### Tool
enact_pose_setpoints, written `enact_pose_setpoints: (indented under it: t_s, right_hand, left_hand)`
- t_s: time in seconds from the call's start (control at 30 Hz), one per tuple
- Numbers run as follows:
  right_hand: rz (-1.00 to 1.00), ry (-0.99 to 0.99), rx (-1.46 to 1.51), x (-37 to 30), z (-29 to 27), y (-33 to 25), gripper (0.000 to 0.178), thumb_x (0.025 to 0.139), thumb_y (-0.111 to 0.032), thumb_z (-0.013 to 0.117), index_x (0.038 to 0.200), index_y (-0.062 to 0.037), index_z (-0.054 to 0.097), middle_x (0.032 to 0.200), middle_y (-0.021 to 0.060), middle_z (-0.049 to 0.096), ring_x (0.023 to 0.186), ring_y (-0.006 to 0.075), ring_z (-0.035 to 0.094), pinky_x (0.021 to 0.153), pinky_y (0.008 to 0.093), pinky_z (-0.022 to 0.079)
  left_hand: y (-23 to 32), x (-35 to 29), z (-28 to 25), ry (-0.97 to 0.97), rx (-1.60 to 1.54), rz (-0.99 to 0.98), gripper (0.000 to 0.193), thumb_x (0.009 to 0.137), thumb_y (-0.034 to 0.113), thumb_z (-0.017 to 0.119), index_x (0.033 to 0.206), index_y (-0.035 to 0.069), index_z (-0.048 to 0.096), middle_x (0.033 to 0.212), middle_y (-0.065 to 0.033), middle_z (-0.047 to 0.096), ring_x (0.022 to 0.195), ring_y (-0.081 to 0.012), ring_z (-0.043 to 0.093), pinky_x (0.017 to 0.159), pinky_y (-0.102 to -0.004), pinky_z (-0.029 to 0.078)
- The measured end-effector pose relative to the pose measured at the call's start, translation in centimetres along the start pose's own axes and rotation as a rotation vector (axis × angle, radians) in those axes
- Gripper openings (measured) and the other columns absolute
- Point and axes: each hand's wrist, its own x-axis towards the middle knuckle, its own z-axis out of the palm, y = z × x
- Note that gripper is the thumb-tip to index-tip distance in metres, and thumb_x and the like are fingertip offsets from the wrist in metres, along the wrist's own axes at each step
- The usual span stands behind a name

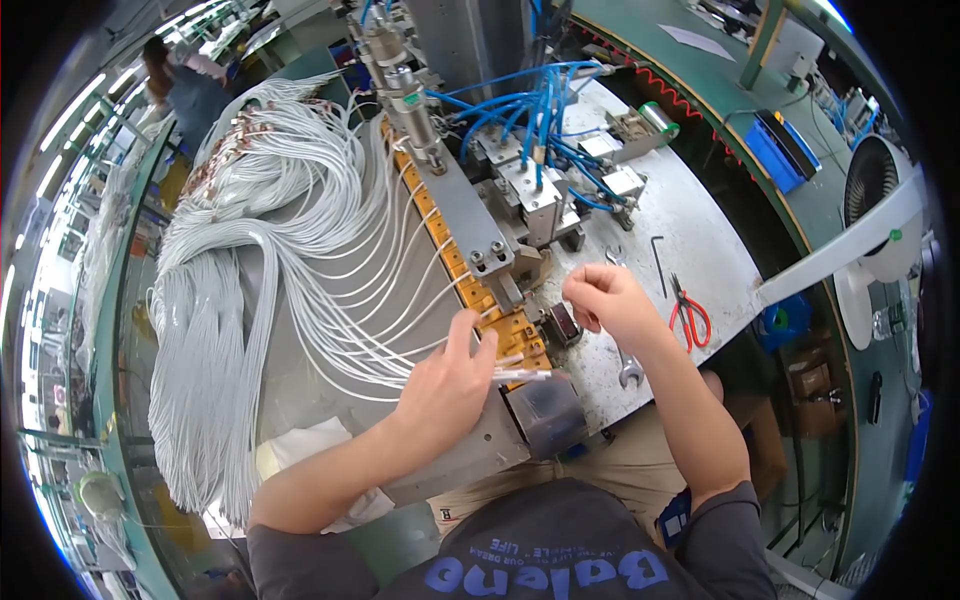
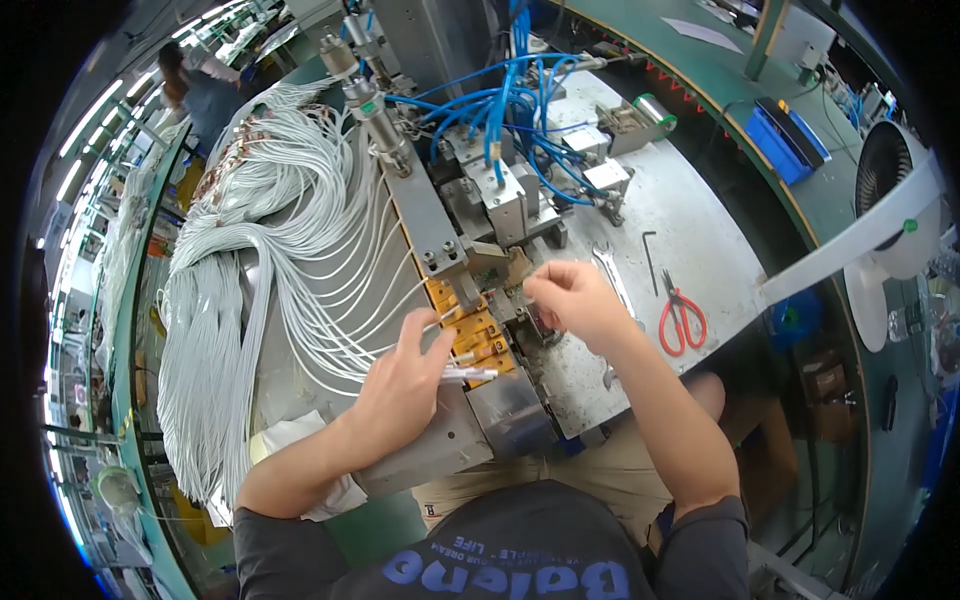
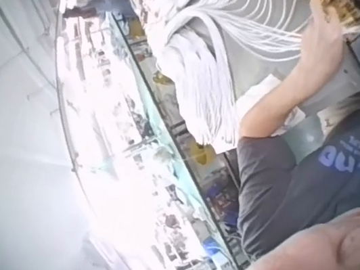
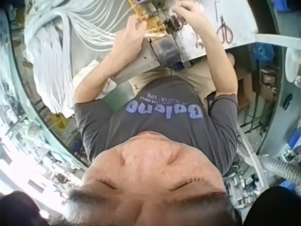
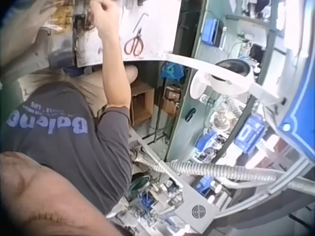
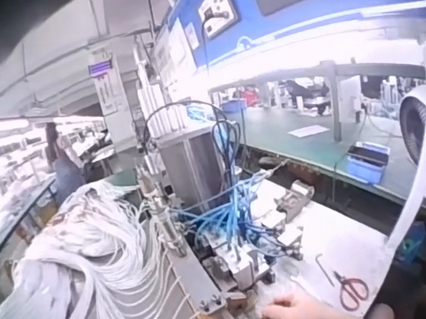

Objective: The person inserts wire ends into slots on a machine fixture by hand and gathers bundles of wires.

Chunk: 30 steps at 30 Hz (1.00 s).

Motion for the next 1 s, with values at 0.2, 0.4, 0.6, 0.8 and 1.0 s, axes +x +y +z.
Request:
enact_pose_setpoints:
  t_s: [0.2, 0.4, 0.6, 0.8, 1.0]
  right_hand:
    - [0.024, -0.345, -0.112, -3.4, 6.5, -3.5, 0.022, 0.09, -0.022, 0.058, 0.09, -0.0006, 0.06, 0.077, 0.0042, 0.061, 0.065, 0.0091, 0.056, 0.055, 0.0241, 0.044]
    - [0.267, -0.724, -0.102, -1.4, 14.9, -3.3, 0.028, 0.094, -0.025, 0.052, 0.105, 0.0006, 0.055, 0.087, 0.0091, 0.06, 0.076, 0.0154, 0.057, 0.064, 0.0309, 0.047]
    - [0.595, -0.715, 0.357, -1.7, 15.8, -1.1, 0.027, 0.093, -0.025, 0.051, 0.105, -0.0003, 0.052, 0.071, 0.0042, 0.052, 0.057, 0.0114, 0.046, 0.048, 0.0267, 0.038]
    - [0.52, -0.627, 0.31, -5.3, 8.2, -1.1, 0.025, 0.094, -0.022, 0.046, 0.11, -0.0023, 0.05, 0.067, 0.001, 0.047, 0.05, 0.0062, 0.039, 0.044, 0.0222, 0.033]
    - [0.257, -0.4, -0.337, -7.3, 5.7, -2.7, 0.031, 0.092, -0.016, 0.056, 0.118, 0.0011, 0.049, 0.074, 0.0029, 0.058, 0.065, 0.0055, 0.052, 0.051, 0.0199, 0.04]
  left_hand:
    - [-0.4, -1.7, -2.3, -0.392, -0.113, 0.19, 0.022, 0.071, 0.006, 0.058, 0.091, -0.002, 0.054, 0.077, -0.0115, 0.057, 0.072, -0.0319, 0.062, 0.058, -0.0372, 0.051]
    - [2.9, -1.7, -4.0, -0.708, 0.044, 0.454, 0.021, 0.068, 0.013, 0.061, 0.083, 0.001, 0.051, 0.076, -0.0103, 0.059, 0.074, -0.0261, 0.063, 0.061, -0.0352, 0.05]
    - [4.0, -2.8, -4.0, -0.494, -0.013, 0.66, 0.031, 0.068, 0.015, 0.061, 0.094, 0.0, 0.054, 0.088, -0.0114, 0.06, 0.083, -0.0257, 0.061, 0.069, -0.0352, 0.049]
    - [-0.1, -0.1, -4.5, 0.131, -0.458, 0.513, 0.048, 0.066, 0.006, 0.064, 0.113, 0.001, 0.054, 0.097, -0.0127, 0.058, 0.086, -0.0281, 0.059, 0.073, -0.0377, 0.048]
    - [-3.4, -1.7, -0.7, -0.107, -0.183, 0.32, 0.044, 0.065, 0.002, 0.064, 0.109, 0.002, 0.056, 0.087, -0.0114, 0.059, 0.077, -0.0268, 0.059, 0.066, -0.0363, 0.049]
